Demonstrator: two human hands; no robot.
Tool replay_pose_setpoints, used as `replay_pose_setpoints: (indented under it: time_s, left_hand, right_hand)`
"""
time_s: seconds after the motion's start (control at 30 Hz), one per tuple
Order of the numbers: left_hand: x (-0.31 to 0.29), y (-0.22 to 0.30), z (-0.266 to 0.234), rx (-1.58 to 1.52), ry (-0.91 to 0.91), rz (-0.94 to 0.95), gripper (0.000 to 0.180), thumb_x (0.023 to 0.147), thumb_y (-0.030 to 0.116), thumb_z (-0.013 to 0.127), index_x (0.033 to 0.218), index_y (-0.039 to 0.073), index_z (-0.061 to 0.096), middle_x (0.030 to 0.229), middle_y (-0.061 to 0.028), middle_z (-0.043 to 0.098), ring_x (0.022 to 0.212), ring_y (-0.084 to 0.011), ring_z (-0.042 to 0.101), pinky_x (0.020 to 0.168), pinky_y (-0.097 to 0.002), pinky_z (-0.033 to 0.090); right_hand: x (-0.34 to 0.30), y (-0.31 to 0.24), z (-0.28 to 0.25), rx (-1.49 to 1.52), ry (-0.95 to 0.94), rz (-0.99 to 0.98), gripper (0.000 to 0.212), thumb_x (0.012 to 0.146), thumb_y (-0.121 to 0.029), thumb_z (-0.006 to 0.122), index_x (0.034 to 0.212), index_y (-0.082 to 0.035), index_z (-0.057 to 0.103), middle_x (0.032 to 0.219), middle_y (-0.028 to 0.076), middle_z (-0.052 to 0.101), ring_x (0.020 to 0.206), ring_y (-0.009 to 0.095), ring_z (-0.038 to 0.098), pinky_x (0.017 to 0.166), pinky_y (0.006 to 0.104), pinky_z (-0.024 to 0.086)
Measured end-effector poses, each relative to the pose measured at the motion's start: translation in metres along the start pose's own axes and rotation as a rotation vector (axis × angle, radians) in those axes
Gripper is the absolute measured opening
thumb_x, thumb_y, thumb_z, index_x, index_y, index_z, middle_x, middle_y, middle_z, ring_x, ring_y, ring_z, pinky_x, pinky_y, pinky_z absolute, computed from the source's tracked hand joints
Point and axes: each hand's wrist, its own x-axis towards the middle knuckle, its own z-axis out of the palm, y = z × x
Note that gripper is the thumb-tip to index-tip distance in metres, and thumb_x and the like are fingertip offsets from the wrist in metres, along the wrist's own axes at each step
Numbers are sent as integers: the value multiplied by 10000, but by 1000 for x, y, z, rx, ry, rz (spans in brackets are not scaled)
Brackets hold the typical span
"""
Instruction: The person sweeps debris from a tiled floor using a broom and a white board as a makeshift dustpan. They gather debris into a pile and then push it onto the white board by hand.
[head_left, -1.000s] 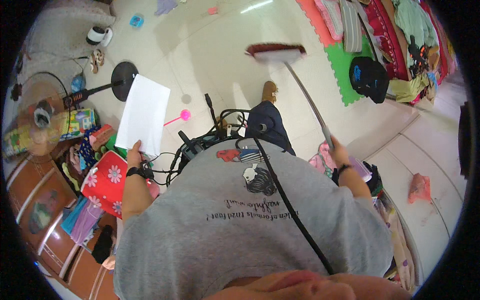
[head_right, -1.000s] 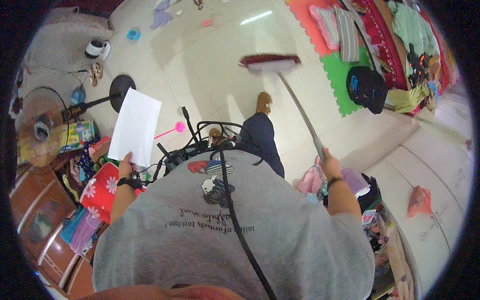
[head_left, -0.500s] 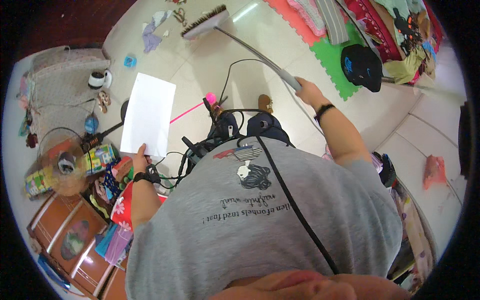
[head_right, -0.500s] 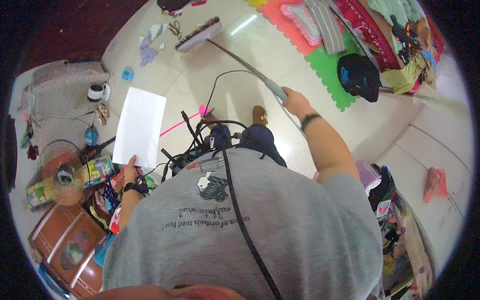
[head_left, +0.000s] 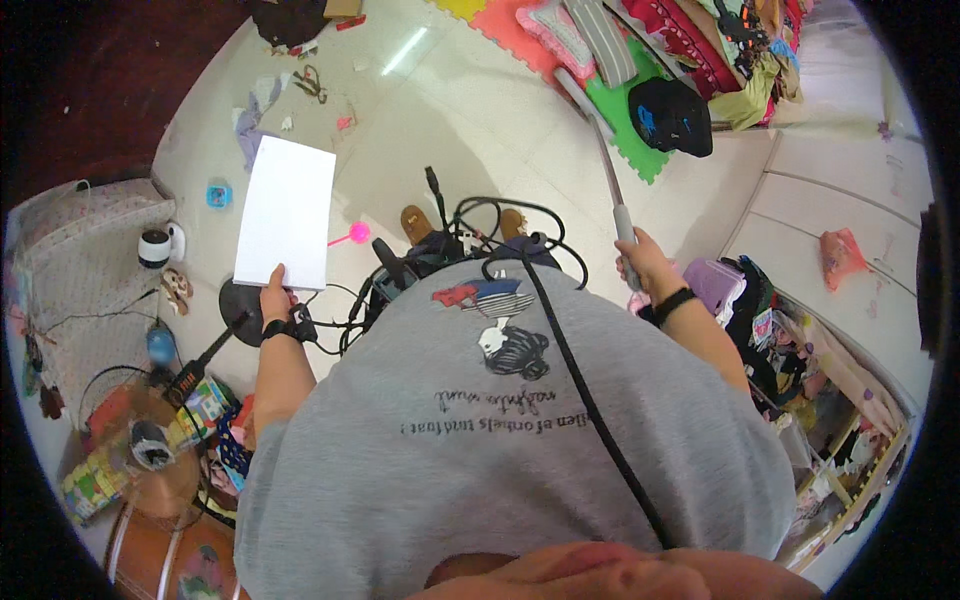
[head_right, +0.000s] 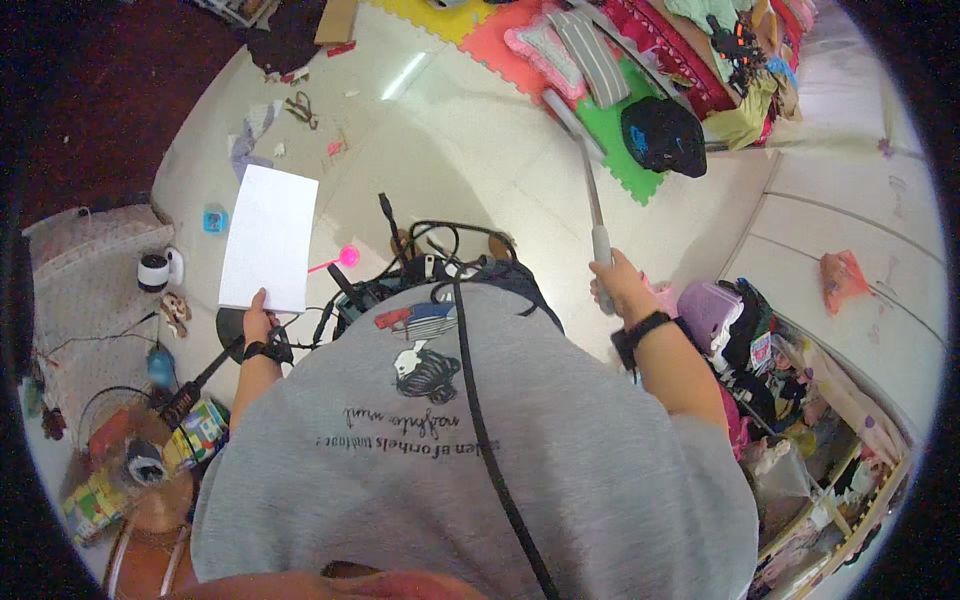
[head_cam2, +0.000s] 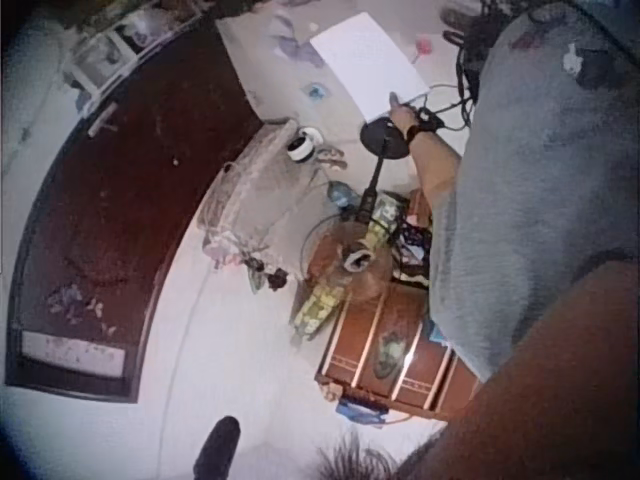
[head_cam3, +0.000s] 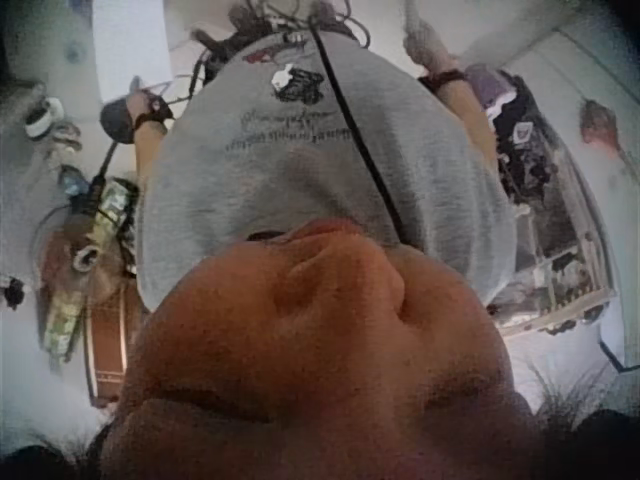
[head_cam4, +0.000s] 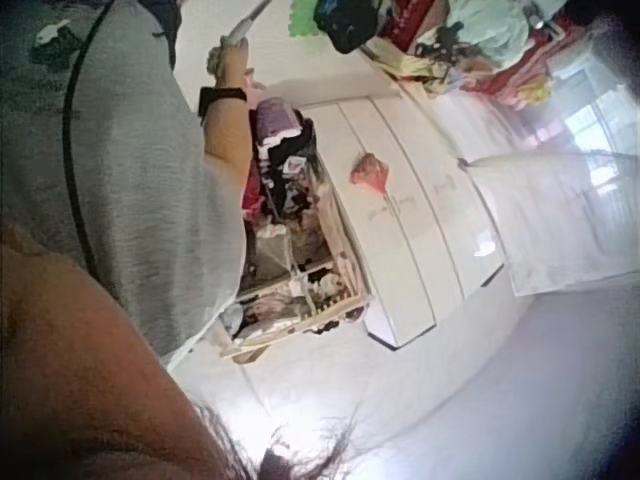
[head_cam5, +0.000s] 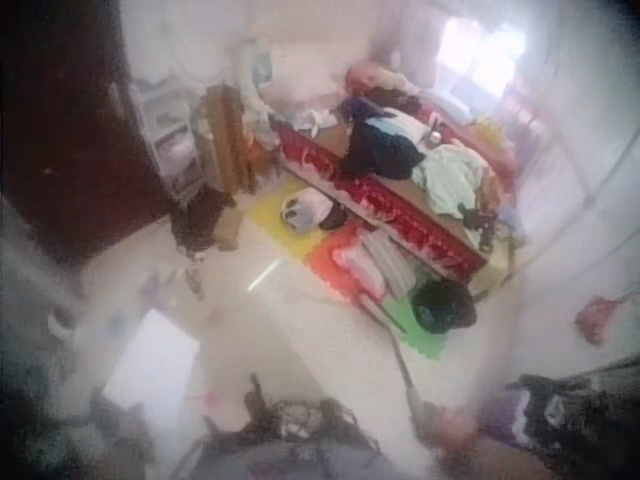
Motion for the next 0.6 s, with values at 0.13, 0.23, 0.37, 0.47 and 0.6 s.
replay_pose_setpoints:
  time_s: [0.13, 0.23, 0.37, 0.47, 0.6]
  left_hand:
    - [42, 8, -33, 34, -48, -12, 409, 807, 428, 627, 681, 50, 534, 547, -34, 461, 415, -133, 422, 371, -278, 321]
    - [53, 6, -54, 19, -12, -39, 390, 809, 402, 634, 668, 55, 526, 518, -20, 438, 380, -129, 380, 357, -262, 299]
    - [67, 1, -73, -80, 38, -67, 377, 818, 383, 633, 659, 60, 518, 505, -22, 425, 364, -129, 362, 348, -261, 290]
    - [64, 7, -79, -38, 40, -72, 397, 824, 381, 628, 635, 57, 499, 489, -25, 411, 362, -142, 370, 340, -281, 292]
    - [64, 17, -75, 19, 26, -63, 407, 820, 391, 632, 650, 39, 521, 490, -25, 410, 370, -148, 380, 348, -289, 306]
  right_hand:
    - [75, -47, 41, 265, 3, 179, 286, 798, -53, 623, 1006, 57, 460, 775, 137, 549, 617, 247, 580, 537, 351, 509]
    - [125, -71, 81, 505, -3, 85, 207, 785, -29, 606, 941, 43, 490, 777, 124, 541, 632, 240, 581, 549, 362, 497]
    - [153, -103, 153, 541, -22, 189, 123, 760, -17, 582, 860, -8, 512, 718, 100, 512, 579, 235, 548, 481, 377, 463]
    - [117, -136, 199, 399, -101, 103, 123, 724, -13, 588, 826, -7, 519, 708, 92, 507, 557, 235, 538, 435, 398, 438]
    - [52, -166, 219, 121, -225, -34, 596, 707, 1, 580, 1269, 9, 380, 743, 97, 519, 553, 223, 542, 468, 374, 458]
